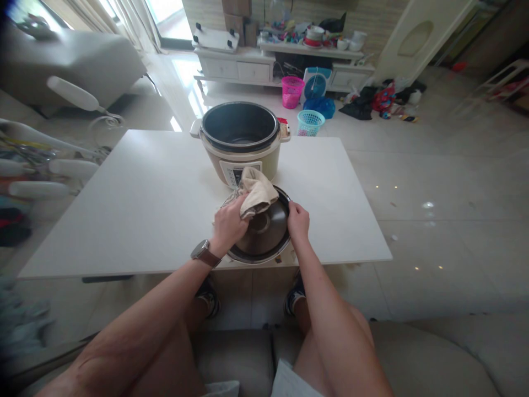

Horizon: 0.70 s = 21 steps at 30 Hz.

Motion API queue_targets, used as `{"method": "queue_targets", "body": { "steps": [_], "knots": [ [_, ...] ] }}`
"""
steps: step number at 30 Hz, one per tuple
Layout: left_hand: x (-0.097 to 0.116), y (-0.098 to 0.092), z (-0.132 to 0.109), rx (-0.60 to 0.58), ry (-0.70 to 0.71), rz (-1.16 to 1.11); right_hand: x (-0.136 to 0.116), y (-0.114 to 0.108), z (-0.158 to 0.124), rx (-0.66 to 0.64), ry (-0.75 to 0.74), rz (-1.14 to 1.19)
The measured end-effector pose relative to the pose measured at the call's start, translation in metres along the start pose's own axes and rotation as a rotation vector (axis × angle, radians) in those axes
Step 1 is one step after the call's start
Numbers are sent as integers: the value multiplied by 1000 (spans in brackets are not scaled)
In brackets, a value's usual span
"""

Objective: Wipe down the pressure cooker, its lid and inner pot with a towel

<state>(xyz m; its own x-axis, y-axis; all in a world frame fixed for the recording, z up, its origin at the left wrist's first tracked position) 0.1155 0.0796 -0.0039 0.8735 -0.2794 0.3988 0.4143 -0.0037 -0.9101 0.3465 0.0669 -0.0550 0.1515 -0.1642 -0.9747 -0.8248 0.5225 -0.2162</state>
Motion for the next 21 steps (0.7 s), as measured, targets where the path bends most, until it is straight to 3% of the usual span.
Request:
{"method": "queue_targets", "body": {
  "steps": [4,8,14,21],
  "knots": [
    [8,32,6,-152,115,-4,5,1,1,8,1,30],
    [12,45,14,-200,123,-87,7,0,1,9,2,17],
    [29,39,4,-419,359,-94,15,0,6,-5,56,25],
    [20,17,-21,-549,398,-24,16,0,4,21,56,57]
  ]
}}
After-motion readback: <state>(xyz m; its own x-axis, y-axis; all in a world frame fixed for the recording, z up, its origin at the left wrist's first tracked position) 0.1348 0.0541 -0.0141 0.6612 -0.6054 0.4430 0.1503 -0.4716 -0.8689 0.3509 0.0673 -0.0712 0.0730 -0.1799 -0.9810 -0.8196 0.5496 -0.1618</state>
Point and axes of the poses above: each hand's wrist, its own z-axis towards the middle knuckle, its own y-axis out of the palm, x = y × z, the point moved 5 cm from there along z, towards the middle knuckle, and after that the axes turned 6 degrees about z, right-handed, at the moved point
